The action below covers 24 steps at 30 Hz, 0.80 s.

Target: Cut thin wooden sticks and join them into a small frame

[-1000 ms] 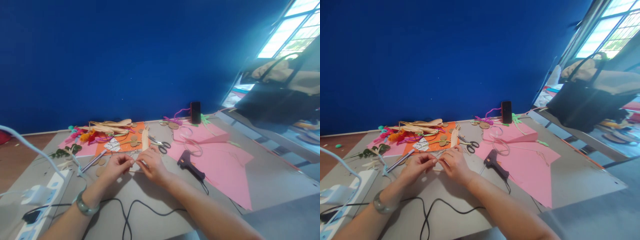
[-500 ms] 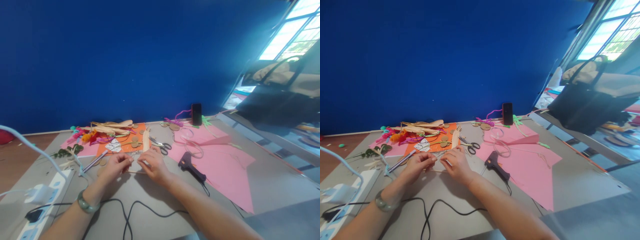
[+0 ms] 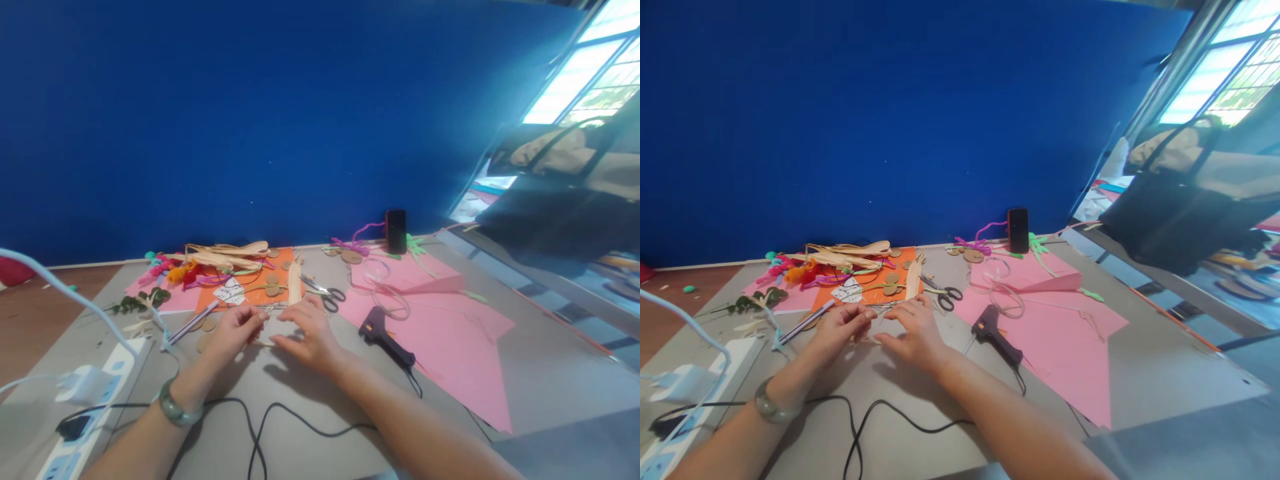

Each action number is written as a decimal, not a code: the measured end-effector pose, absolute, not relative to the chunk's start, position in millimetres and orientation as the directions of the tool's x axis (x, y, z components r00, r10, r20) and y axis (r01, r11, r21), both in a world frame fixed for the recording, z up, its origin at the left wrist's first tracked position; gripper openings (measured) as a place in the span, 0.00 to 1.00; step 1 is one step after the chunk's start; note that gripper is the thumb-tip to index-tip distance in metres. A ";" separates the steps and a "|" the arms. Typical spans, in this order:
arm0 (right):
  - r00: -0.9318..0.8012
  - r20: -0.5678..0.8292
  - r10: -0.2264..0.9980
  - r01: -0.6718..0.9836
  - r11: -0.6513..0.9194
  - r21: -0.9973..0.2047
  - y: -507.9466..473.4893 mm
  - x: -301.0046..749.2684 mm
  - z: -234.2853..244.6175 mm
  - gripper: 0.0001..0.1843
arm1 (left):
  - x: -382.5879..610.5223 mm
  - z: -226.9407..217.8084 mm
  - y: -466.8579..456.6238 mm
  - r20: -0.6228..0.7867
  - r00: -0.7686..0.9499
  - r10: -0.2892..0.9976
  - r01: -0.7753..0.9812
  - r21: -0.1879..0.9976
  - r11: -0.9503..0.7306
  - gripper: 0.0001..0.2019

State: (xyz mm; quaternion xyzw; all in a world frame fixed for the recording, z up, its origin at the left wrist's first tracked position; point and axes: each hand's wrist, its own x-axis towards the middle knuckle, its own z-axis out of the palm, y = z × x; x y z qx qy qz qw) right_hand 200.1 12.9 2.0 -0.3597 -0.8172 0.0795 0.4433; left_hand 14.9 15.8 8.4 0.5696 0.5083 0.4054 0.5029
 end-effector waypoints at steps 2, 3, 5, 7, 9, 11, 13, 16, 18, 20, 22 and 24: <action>-0.319 0.667 0.674 0.509 0.715 -0.479 12.2 199.9 2.6 0.10 | 16.1 11.0 14.7 -0.043 0.156 0.987 0.183 0.983 0.014 0.17; -0.307 0.665 0.681 0.503 0.709 -0.494 12.1 199.8 2.7 0.08 | 16.8 11.9 14.1 -0.045 0.166 0.985 0.184 0.983 0.014 0.17; -0.295 0.657 0.694 0.485 0.701 -0.523 12.0 199.4 2.6 0.06 | 18.3 12.2 13.0 -0.053 0.201 0.978 0.172 0.985 0.018 0.17; -0.293 0.650 0.701 0.459 0.699 -0.548 11.9 198.6 2.0 0.03 | 19.9 10.5 12.1 -0.055 0.243 0.968 0.134 0.991 0.023 0.17; -0.294 0.649 0.702 0.430 0.703 -0.566 11.6 197.6 1.5 0.02 | 21.3 7.4 11.6 -0.053 0.272 0.961 0.090 0.995 0.030 0.17; -0.297 0.642 0.707 0.415 0.701 -0.580 11.3 197.0 1.6 0.05 | 22.2 4.6 11.5 -0.059 0.287 0.956 0.069 0.997 0.040 0.17; -0.303 0.629 0.716 0.416 0.693 -0.588 11.7 197.4 2.3 0.07 | 22.2 3.4 12.1 -0.061 0.299 0.952 0.065 0.997 0.044 0.17; -0.325 0.628 0.707 0.441 0.701 -0.561 13.3 199.7 4.1 0.07 | 20.1 4.3 14.1 -0.068 0.288 0.955 0.091 0.995 0.044 0.17; -0.360 0.644 0.676 0.484 0.725 -0.491 14.4 201.4 5.1 0.07 | 17.7 5.6 15.5 -0.066 0.215 0.974 0.135 0.990 0.037 0.18; -0.419 0.656 0.628 0.545 0.751 -0.371 14.8 201.9 5.3 0.08 | 15.6 6.6 16.5 -0.017 0.123 0.992 0.204 0.979 -0.009 0.17; -0.499 0.649 0.575 0.591 0.773 -0.231 14.2 201.0 4.6 0.11 | 14.5 7.4 16.6 0.095 0.108 0.990 0.289 0.949 -0.123 0.16; -0.560 0.632 0.537 0.605 0.785 -0.131 13.3 199.2 3.2 0.12 | 14.6 7.9 16.0 0.210 0.212 0.954 0.350 0.895 -0.275 0.16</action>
